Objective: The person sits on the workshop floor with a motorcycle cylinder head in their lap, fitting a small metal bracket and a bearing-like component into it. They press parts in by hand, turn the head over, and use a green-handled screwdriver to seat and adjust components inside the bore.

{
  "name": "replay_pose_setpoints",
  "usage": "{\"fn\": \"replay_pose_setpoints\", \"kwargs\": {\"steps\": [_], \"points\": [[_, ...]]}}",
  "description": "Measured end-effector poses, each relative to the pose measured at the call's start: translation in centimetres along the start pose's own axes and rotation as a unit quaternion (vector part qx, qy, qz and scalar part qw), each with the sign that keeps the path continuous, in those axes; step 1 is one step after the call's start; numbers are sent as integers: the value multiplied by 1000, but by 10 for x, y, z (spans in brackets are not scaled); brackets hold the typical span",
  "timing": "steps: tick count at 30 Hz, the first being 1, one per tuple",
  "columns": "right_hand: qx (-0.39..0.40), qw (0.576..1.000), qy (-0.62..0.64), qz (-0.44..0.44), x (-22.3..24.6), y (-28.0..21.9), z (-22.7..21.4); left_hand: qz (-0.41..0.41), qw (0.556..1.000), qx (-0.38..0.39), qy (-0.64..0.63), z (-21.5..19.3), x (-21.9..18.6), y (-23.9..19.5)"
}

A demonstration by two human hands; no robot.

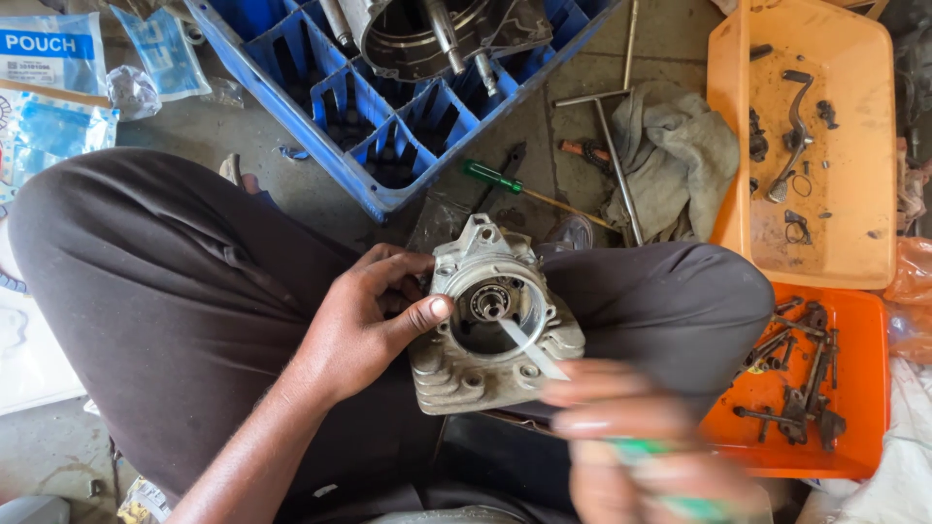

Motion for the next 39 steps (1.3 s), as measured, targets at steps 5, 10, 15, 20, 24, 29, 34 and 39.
{"fn": "replay_pose_setpoints", "kwargs": {"steps": [5, 10, 15, 20, 24, 29, 34, 39], "points": [[-130, 985, 2, 110, 5, 52, -52, -17, 1000, 13, 10, -1, -3, -2], [157, 919, -316, 176, -4, 65, -16, 1, 1000, 2, -4, -1, 0, -3], [156, 883, -414, 158, -6, 53, 4, -48, 998, 9, 38, -2, -6, -4], [118, 875, -444, 153, -7, 78, 5, -19, 999, 15, 34, -4, -10, -6], [235, 902, -328, 157, -19, 84, -4, 3, 1000, 9, 1, -5, -3, -8], [264, 897, -276, 222, -27, 70, -8, 2, 999, -18, -40, -2, 3, -12], [237, 916, -191, 262, -44, 66, -28, -22, 999, -25, 21, -6, -9, -14], [152, 914, -177, 332, -70, 59, -49, -47, 998, -16, 45, -3, -12, -5]]}}
Point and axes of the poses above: each hand's wrist, its own y-axis towards the middle knuckle, its own z-axis out of the palm, x = y × z, the point moved 2 cm from there along y, towards the middle knuckle, and after that the axes turned 9 degrees about x, right-handed, at the moved point
